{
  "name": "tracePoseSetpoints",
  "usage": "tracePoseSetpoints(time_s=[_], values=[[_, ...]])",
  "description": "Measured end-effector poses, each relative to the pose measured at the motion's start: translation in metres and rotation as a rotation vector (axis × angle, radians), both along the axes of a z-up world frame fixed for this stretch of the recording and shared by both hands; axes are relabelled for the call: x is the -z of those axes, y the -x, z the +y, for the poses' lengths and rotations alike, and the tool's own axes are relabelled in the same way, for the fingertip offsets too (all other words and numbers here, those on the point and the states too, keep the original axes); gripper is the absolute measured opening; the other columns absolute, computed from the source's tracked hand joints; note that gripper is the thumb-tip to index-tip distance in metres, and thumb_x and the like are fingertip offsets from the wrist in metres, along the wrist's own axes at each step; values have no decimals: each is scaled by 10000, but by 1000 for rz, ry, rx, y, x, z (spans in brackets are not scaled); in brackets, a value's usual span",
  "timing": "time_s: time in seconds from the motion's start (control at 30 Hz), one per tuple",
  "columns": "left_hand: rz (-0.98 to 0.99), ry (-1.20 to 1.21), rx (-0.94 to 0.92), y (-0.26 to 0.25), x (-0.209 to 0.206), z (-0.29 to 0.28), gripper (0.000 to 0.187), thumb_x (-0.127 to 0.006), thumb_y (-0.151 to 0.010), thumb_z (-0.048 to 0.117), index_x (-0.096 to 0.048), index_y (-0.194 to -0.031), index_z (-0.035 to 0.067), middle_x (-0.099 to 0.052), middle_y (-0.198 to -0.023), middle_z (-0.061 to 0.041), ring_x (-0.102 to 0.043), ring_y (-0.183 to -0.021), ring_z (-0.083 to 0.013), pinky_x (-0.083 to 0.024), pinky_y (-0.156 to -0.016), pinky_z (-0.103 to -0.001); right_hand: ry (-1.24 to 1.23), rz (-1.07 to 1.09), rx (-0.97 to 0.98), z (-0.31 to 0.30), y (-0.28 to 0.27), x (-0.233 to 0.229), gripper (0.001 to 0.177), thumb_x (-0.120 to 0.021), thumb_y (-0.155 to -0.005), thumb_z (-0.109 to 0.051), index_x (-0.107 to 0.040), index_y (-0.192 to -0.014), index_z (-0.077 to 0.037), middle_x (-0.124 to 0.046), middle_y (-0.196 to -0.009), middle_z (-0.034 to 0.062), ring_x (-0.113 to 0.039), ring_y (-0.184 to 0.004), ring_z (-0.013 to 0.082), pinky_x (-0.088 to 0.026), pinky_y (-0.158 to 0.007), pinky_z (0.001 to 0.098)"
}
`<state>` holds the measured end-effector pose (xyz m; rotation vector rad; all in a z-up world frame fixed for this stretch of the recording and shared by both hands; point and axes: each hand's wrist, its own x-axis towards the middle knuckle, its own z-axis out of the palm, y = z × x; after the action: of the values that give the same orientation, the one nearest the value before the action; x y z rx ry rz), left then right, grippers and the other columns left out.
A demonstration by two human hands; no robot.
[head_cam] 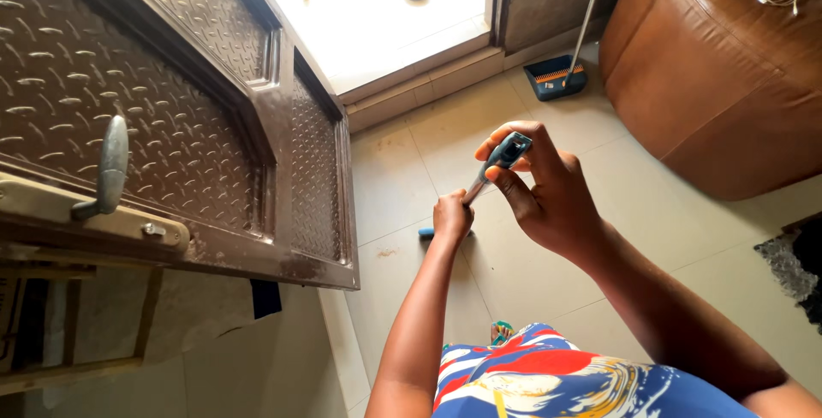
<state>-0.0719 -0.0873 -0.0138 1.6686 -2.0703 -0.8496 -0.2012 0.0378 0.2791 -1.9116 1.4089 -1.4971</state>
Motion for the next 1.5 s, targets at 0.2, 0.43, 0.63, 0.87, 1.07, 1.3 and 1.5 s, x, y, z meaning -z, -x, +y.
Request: tracePoseSetpoints(time_s=[0.2, 0.43, 0.63, 0.87, 1.07, 1.3, 1.5], values=[[-48, -26, 171, 1, -41, 2, 253, -597, -787, 28, -729, -983, 117, -714, -880, -226, -695, -857, -425, -560, -803, -489, 21, -40, 18, 3, 15, -26, 362, -687, -1028, -189, -465, -1282, -57, -739, -1078, 81, -758, -989, 165, -628, -851, 330], [-123, -122, 307, 4, -51, 23, 190, -658, -745, 58, -738, -916, 77, -729, -887, -203, -709, -860, -395, -572, -825, -454, -14, -132, -41, -18, 32, -39, 361, -682, -1039, -173, -476, -1311, -52, -726, -1030, 92, -708, -949, 140, -588, -792, 289], [-82, -178, 310, 3, -25, 35, 161, -667, -737, 47, -730, -883, 61, -726, -857, -203, -707, -845, -385, -575, -811, -447, -95, -119, -64, -36, 31, -19, 314, -669, -1002, -72, -481, -1253, -51, -725, -1014, 85, -734, -974, 136, -611, -769, 285], [-76, -166, 183, 10, -2, 18, 184, -671, -749, 53, -742, -916, 84, -717, -876, -214, -710, -867, -396, -574, -793, -465, -100, -97, -53, -33, 26, -15, 295, -654, -993, -57, -480, -1230, -50, -728, -1006, 86, -732, -949, 153, -608, -756, 305], [-28, -53, 133, 12, -6, 0, 218, -652, -760, 39, -737, -952, 96, -713, -899, -223, -693, -889, -426, -558, -796, -486, -57, -76, -40, -22, 24, -10, 310, -676, -1005, -100, -479, -1239, -52, -730, -1028, 82, -728, -934, 168, -613, -783, 317], [-17, 32, 80, 17, -1, -18, 177, -635, -782, 21, -716, -925, 85, -711, -903, -219, -682, -883, -435, -554, -776, -494, -49, -71, -7, -12, 24, -1, 322, -679, -1011, -149, -477, -1246, -61, -731, -1037, 70, -746, -886, 163, -630, -825, 319], [-24, 79, 41, 22, -16, -18, 95, -671, -842, 112, -728, -918, 108, -713, -861, -197, -697, -843, -407, -561, -765, -483, 49, -12, -50, 6, 30, -7, 313, -686, -1025, -137, -501, -1270, -73, -741, -1118, 93, -757, -1028, 190, -600, -943, 360]])
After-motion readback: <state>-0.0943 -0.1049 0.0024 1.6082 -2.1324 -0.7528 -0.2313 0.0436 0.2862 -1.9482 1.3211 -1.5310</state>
